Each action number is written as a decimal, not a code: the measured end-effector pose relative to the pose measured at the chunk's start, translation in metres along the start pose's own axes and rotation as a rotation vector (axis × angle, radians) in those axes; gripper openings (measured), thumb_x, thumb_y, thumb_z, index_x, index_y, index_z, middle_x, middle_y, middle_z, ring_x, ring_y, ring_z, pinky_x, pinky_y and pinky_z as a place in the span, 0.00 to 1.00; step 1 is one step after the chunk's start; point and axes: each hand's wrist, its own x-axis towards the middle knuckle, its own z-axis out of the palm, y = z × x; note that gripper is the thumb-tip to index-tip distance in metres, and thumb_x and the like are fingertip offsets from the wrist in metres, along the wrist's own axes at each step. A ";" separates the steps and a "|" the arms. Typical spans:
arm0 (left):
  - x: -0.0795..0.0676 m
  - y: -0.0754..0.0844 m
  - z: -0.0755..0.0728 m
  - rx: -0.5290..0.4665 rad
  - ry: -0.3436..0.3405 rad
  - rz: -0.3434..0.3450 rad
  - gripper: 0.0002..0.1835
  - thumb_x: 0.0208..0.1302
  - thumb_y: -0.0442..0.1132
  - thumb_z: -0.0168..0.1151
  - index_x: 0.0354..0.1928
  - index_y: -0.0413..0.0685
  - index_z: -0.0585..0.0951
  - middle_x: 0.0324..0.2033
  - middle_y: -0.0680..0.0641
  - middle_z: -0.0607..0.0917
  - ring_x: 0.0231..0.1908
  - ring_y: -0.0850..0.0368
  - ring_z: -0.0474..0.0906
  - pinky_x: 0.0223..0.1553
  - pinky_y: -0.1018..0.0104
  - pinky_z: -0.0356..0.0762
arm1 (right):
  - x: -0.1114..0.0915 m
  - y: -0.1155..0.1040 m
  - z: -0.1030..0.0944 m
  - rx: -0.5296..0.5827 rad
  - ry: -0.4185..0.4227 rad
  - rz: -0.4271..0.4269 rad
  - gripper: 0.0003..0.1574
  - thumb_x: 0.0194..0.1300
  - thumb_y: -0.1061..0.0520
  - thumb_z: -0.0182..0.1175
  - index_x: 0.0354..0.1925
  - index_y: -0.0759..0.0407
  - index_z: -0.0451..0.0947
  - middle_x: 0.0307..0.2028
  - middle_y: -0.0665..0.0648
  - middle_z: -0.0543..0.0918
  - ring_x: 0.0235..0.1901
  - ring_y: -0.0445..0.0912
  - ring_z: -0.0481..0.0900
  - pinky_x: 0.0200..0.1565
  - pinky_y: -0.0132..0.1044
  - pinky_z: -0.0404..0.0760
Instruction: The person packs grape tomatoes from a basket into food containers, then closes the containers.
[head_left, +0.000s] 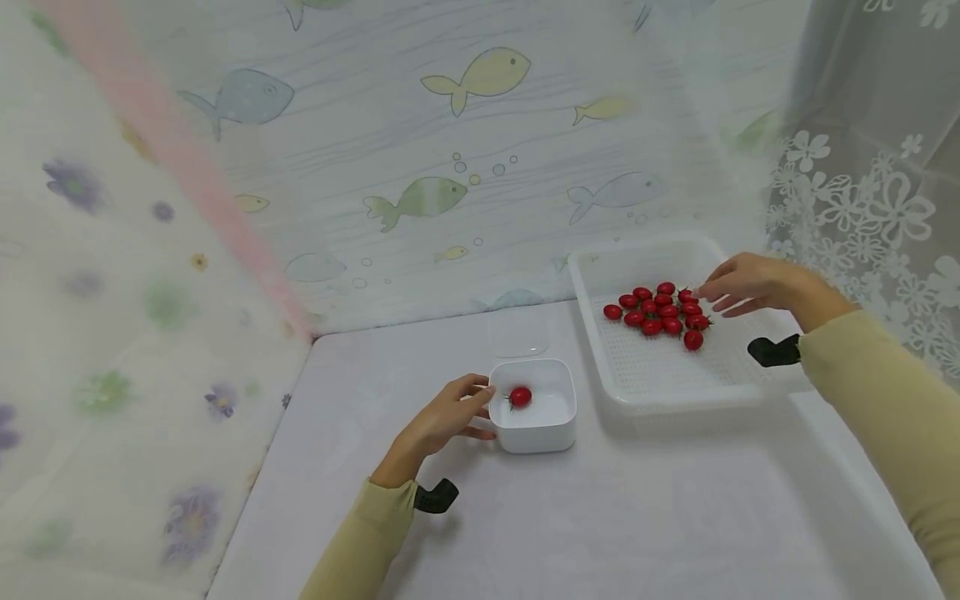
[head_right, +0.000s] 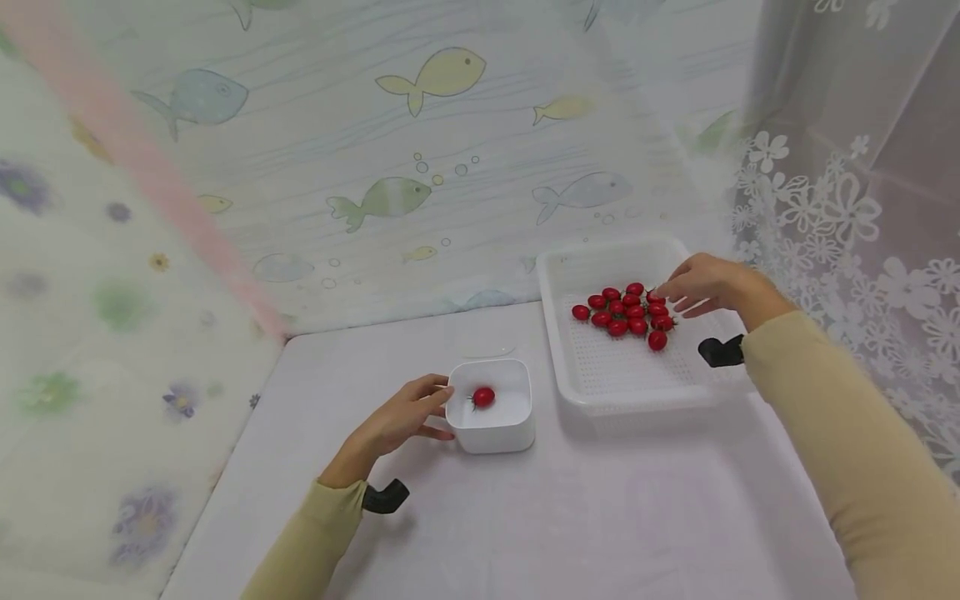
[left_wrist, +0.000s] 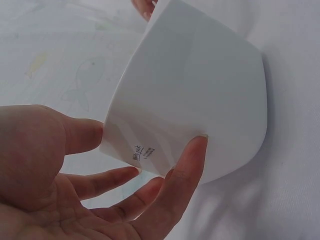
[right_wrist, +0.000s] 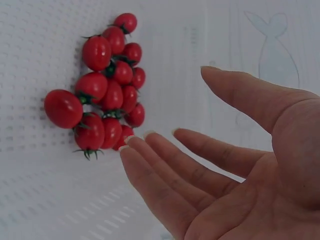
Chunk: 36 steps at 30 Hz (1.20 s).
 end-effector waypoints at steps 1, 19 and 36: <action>0.000 0.000 0.000 0.001 -0.001 0.001 0.26 0.80 0.46 0.52 0.72 0.40 0.67 0.66 0.35 0.70 0.56 0.38 0.79 0.44 0.55 0.89 | 0.002 0.002 0.000 0.021 -0.018 0.020 0.41 0.78 0.50 0.55 0.69 0.83 0.58 0.63 0.80 0.69 0.55 0.63 0.80 0.56 0.52 0.85; 0.002 -0.002 0.000 -0.012 -0.007 0.001 0.26 0.80 0.46 0.53 0.71 0.40 0.67 0.66 0.35 0.70 0.56 0.38 0.80 0.44 0.54 0.89 | 0.022 0.010 0.018 0.137 -0.090 0.228 0.44 0.74 0.50 0.60 0.68 0.80 0.54 0.57 0.79 0.74 0.46 0.56 0.85 0.54 0.47 0.87; 0.001 0.000 0.000 0.008 -0.005 0.006 0.26 0.80 0.47 0.53 0.71 0.40 0.67 0.65 0.36 0.71 0.55 0.38 0.80 0.44 0.54 0.89 | 0.028 0.012 0.033 0.140 -0.061 0.332 0.33 0.74 0.57 0.59 0.59 0.86 0.61 0.43 0.72 0.79 0.34 0.49 0.88 0.45 0.38 0.89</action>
